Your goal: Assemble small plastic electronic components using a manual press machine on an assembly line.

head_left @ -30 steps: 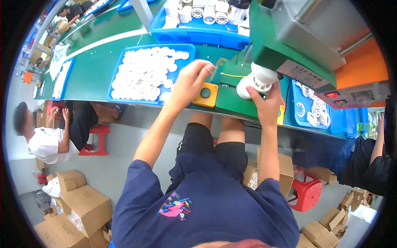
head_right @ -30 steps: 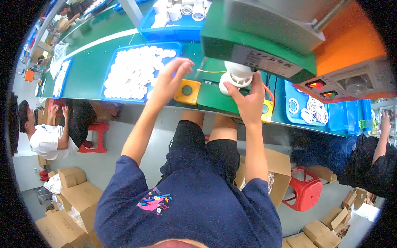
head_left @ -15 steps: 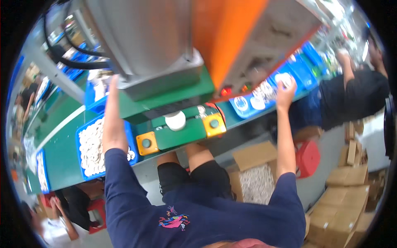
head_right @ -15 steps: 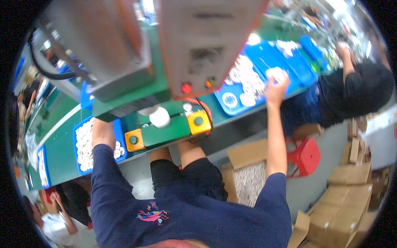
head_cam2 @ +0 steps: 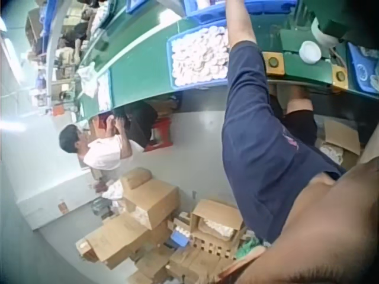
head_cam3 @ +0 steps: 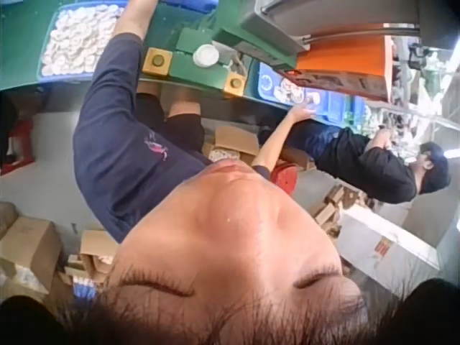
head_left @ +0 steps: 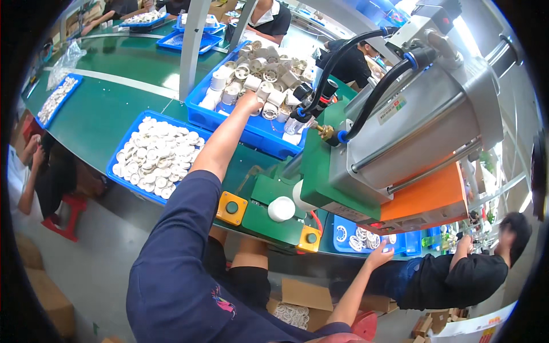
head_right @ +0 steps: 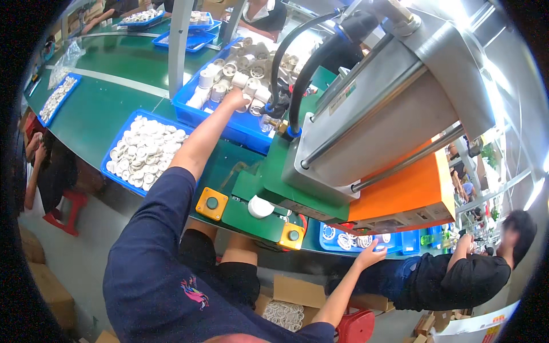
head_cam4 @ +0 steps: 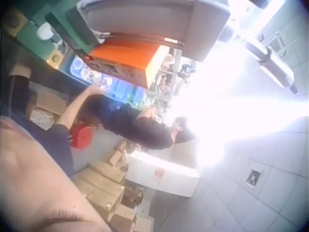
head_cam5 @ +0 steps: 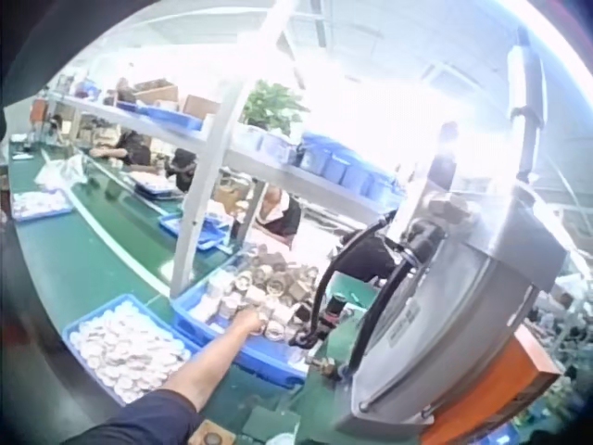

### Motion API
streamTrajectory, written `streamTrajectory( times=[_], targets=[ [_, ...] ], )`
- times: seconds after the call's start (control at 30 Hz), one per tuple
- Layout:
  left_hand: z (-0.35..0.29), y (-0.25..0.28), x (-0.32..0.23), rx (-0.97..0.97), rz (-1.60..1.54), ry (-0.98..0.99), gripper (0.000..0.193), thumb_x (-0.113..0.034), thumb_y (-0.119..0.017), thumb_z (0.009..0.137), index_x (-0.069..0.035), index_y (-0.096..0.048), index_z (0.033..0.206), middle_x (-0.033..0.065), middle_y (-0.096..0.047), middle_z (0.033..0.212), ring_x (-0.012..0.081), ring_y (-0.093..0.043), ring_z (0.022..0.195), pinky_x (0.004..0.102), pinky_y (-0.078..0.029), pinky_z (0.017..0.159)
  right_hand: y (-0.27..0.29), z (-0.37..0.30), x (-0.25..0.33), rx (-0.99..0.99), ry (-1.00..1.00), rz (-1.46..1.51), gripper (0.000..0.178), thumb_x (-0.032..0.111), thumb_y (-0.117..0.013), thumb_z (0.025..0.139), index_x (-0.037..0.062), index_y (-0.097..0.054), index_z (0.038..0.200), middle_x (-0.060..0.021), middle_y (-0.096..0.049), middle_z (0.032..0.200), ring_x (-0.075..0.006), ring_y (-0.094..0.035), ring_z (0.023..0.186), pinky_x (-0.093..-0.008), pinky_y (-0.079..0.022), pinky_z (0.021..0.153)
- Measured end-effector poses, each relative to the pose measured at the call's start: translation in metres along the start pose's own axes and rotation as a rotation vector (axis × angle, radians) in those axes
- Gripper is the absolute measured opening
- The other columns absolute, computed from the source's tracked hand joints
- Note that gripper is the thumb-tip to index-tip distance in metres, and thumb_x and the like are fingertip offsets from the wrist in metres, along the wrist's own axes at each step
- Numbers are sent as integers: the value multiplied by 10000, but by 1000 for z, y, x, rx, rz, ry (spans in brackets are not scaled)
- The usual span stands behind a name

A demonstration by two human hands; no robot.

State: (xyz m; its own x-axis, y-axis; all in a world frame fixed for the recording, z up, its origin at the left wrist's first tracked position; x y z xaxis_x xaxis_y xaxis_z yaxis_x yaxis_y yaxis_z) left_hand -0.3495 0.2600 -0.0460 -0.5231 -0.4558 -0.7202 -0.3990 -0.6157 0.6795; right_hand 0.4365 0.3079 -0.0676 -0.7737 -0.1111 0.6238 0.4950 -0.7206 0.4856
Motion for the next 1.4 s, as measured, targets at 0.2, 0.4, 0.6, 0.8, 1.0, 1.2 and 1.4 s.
streamTrajectory(
  times=[0.2,0.4,0.6,0.8,1.0,1.2,1.4],
  targets=[
    [-51,25,-28,125,-4,-214,696,-369,-799,707,49,-603,1227,268,-701,1115,387,-692,1037,456,-551,912,63,-103,42,-46,-46,183,428,208,-636,1011,-63,-536,1327,-218,-527,1292,-326,-581,1148,-422,-515,953],
    [-125,92,-30,-25,-210,-434,655,-350,-807,785,45,-602,1265,282,-676,1155,407,-659,1084,445,-529,943,97,-150,69,20,-98,249,349,163,-602,1027,-53,-550,1297,-170,-564,1272,-277,-599,1124,-381,-524,957],
    [-252,128,-58,-98,-556,-579,668,-160,-822,806,-33,-509,1383,166,-562,1294,290,-626,1169,396,-533,978,112,-165,153,37,182,412,206,110,-580,1027,-53,-624,1144,-147,-593,1185,-240,-595,1073,-360,-498,968],
    [-345,97,-89,97,-792,-499,750,5,-797,795,-24,-414,1440,126,-539,1353,217,-545,1297,375,-444,1111,91,-216,270,485,365,669,217,6,-627,968,-39,-631,1181,-128,-613,1193,-216,-613,1062,-334,-493,961],
    [-384,44,-103,21,-701,-544,731,-85,-850,774,-14,-460,1388,175,-549,1256,322,-628,1145,383,-532,962,60,-213,345,638,281,883,464,132,-783,851,14,-606,1264,-141,-644,1160,-260,-634,1053,-371,-507,909],
    [-410,42,-101,-208,-499,-534,696,-65,-833,759,-18,-477,1355,214,-516,1273,425,-575,1126,440,-514,902,42,-222,362,914,503,649,425,150,-804,812,19,-640,1182,-154,-654,1064,-333,-667,927,-409,-523,812],
    [-398,55,-91,197,-650,-464,479,-12,-616,888,-11,-559,1364,146,-611,1313,273,-571,1259,363,-444,1064,37,-217,342,813,437,728,409,180,-816,802,24,-651,1142,-153,-703,1025,-353,-682,937,-434,-524,832]
  ],
)
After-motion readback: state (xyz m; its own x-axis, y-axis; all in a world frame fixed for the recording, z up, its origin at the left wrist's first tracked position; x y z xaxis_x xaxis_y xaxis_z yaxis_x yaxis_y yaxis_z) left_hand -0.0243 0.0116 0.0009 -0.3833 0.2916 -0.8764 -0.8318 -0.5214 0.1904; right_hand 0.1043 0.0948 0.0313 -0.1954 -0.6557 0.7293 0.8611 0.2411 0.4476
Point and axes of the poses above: each hand's wrist, its own z-axis towards the middle knuckle, its own y-axis out of the back of the hand, x = y × z, the point moved 4 cm from there along z, towards the middle knuckle
